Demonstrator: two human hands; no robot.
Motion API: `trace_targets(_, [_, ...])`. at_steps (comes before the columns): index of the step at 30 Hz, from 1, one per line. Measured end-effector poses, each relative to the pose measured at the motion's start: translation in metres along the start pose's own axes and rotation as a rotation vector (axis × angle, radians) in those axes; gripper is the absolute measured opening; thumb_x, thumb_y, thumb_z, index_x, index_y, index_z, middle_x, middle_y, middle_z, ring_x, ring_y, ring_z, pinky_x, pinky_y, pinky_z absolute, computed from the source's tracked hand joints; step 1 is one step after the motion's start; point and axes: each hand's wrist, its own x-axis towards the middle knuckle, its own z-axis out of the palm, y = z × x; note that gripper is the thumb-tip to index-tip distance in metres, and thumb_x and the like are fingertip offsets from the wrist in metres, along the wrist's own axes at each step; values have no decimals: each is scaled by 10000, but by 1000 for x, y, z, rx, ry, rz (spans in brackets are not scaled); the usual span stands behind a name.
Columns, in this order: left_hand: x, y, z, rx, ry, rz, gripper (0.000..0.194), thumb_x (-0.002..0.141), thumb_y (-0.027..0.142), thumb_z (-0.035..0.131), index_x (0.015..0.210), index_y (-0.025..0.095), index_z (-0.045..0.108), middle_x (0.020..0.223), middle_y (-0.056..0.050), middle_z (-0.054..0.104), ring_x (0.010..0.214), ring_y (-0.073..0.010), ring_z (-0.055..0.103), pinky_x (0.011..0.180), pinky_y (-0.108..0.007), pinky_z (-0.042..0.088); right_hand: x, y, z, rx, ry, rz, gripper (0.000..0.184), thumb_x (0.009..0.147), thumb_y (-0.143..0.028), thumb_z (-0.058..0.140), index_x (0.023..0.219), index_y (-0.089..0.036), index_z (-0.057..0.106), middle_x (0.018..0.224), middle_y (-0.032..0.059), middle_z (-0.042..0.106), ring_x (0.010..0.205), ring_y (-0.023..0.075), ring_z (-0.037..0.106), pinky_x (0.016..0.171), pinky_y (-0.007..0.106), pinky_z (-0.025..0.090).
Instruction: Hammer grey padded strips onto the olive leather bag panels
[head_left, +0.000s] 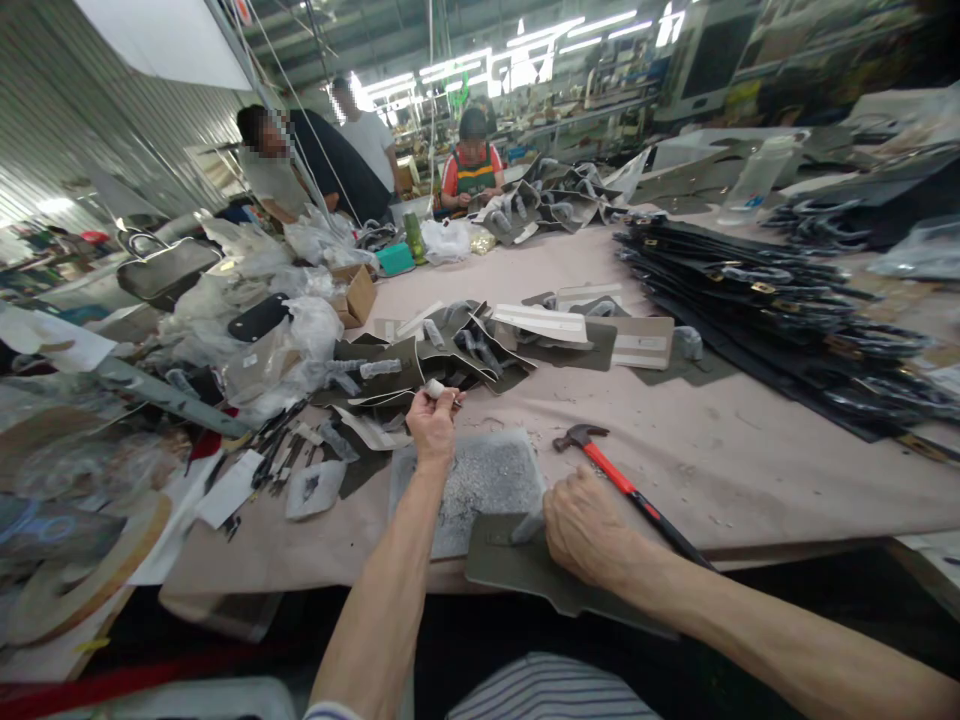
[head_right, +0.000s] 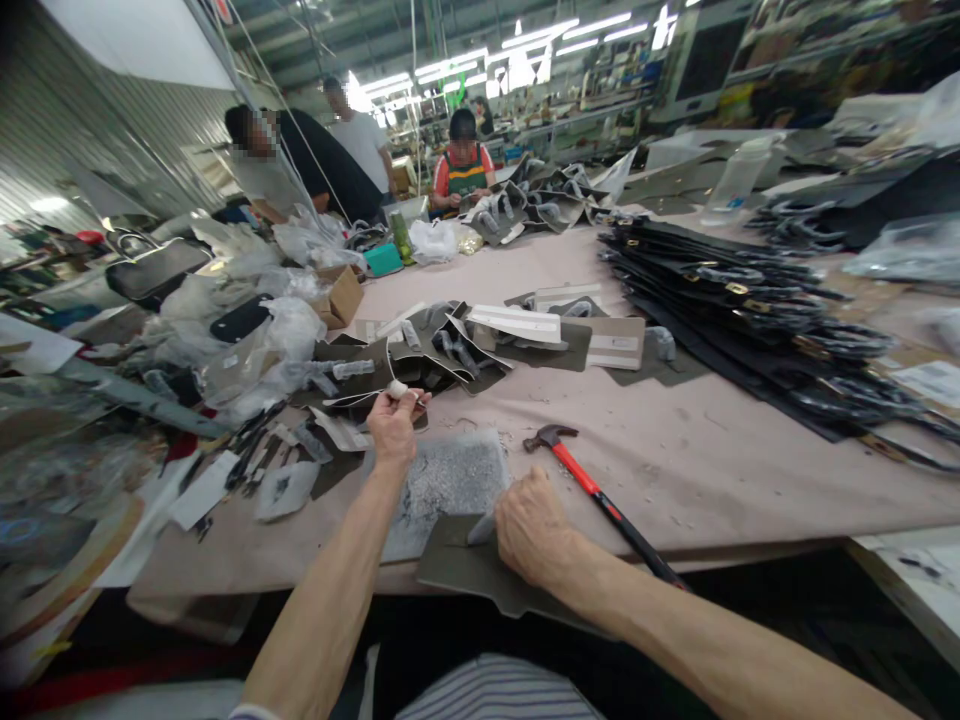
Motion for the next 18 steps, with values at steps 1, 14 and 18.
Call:
trace_targets(1, [-1, 5, -4, 0, -30, 35, 415, 684, 437, 835, 875, 140, 616, 813, -45, 731, 704, -170, 739, 685, -273, 589, 0, 6, -1, 32, -16, 81, 266, 854, -106, 442, 877, -103, 708, 750, 194, 682, 711, 303, 620, 830, 497, 408])
trace_targets(14, [-57, -52, -19, 240, -352, -21, 208, 799, 321, 744, 914, 169, 661, 864, -53, 748, 810, -179, 717, 765, -274, 566, 29, -14, 34, 527, -41, 472, 561, 1019, -510, 393, 1457, -163, 446, 987, 159, 752, 917, 300, 726, 737, 354, 471])
trace_targets(18, [-61, -74, -17, 260, -421, -93, 170, 802, 283, 732, 899, 166, 657, 882, -57, 759, 830, -179, 723, 778, -276, 562, 29, -21, 43, 633, -59, 466, 581, 1021, -515, 380, 1444, -127, 466, 997, 188, 749, 946, 328, 723, 756, 369, 472])
